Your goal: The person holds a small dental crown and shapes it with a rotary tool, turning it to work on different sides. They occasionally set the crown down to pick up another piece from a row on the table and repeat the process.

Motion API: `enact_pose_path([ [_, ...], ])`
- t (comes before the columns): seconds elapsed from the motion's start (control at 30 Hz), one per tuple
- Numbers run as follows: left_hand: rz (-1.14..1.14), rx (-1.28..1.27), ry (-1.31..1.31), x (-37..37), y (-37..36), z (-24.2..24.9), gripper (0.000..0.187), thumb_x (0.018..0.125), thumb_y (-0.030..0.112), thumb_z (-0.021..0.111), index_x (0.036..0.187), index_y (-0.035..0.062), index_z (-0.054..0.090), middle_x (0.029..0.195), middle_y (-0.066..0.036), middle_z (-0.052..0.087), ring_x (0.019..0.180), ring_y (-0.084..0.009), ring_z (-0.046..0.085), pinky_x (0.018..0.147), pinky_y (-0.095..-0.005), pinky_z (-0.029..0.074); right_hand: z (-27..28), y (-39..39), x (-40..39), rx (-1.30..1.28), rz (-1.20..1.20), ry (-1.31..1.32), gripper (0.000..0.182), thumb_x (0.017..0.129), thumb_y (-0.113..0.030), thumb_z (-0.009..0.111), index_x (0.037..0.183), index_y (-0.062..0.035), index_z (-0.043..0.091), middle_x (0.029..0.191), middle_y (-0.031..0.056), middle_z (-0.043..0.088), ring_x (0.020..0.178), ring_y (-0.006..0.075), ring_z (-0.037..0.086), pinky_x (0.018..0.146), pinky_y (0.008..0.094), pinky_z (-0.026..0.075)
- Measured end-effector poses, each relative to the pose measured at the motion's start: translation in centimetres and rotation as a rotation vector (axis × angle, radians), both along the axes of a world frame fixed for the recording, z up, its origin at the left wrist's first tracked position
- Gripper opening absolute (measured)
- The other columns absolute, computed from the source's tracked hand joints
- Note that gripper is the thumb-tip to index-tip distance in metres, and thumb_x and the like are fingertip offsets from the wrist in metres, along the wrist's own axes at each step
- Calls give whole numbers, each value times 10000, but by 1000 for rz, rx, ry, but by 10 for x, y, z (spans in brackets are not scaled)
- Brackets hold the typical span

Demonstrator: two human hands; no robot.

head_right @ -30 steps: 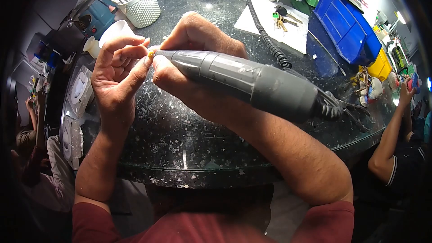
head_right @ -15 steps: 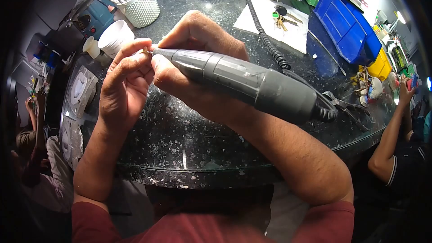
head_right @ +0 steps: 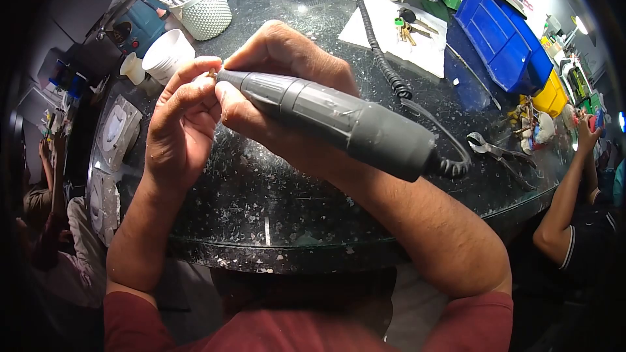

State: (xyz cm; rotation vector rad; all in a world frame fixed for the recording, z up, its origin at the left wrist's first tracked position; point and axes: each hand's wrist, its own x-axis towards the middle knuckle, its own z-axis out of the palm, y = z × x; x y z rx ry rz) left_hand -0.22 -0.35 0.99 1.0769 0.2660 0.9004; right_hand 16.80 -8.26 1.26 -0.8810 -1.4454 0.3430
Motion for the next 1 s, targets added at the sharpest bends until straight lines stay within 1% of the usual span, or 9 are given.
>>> enact_pose_path([
  [0.1,-2,-30,-30,3,-1,-1,274,868,77,645,1123,-22,621,1060,-127,666,996,-187,637,978,-346,470,2,-2,3,38,10,-44,173,800,11,649,960,32,588,884,84,640,797,103,639,699,235,518],
  [0.13,-1,-30,-31,2,-1,0,274,868,77,645,1123,-22,621,1060,-127,666,996,-187,637,978,-346,470,4,-2,2,62,12,0,180,801,13,645,968,33,581,885,87,639,790,102,634,696,235,513],
  [0.17,19,7,-22,2,-1,1,262,869,70,646,1113,-22,620,1049,-128,670,989,-188,642,972,-342,474,4,-3,2,86,13,44,188,802,14,642,976,34,575,887,89,638,783,102,629,692,235,509],
  [0.33,88,135,19,4,-3,1,233,870,47,652,1090,-20,616,1011,-135,683,966,-193,657,953,-335,488,4,-6,1,88,52,45,195,793,17,644,973,38,573,895,81,613,779,98,619,675,232,496],
  [0.43,102,170,38,5,-3,1,225,865,28,657,1081,-21,619,1013,-144,688,973,-198,661,954,-339,493,3,-3,4,82,37,-19,199,794,16,648,979,40,577,896,82,604,798,105,625,696,235,505],
  [0.5,94,182,61,4,-3,0,226,877,57,645,1085,-25,619,1022,-156,688,997,-208,658,966,-349,491,1,-1,5,99,35,-8,198,799,9,652,981,42,581,900,87,605,821,118,635,730,242,517],
  [0.7,24,95,17,3,-2,2,246,899,117,616,1091,-37,627,1055,-169,679,1019,-230,656,991,-378,484,3,-1,7,101,33,1,196,815,1,647,992,37,572,924,92,612,854,136,644,766,255,528],
  [0.93,26,107,16,5,-3,2,284,900,109,613,1140,-43,616,1077,-178,673,1042,-240,653,1018,-400,471,1,0,7,113,68,3,216,823,-9,651,1013,33,558,931,96,617,857,135,643,774,262,528],
  [1.0,13,60,12,3,-1,0,319,902,105,607,1172,-66,591,1071,-181,673,1040,-248,654,1024,-408,469,1,0,8,101,56,-35,223,823,-10,654,1018,34,555,937,102,622,870,137,648,782,265,529],
])
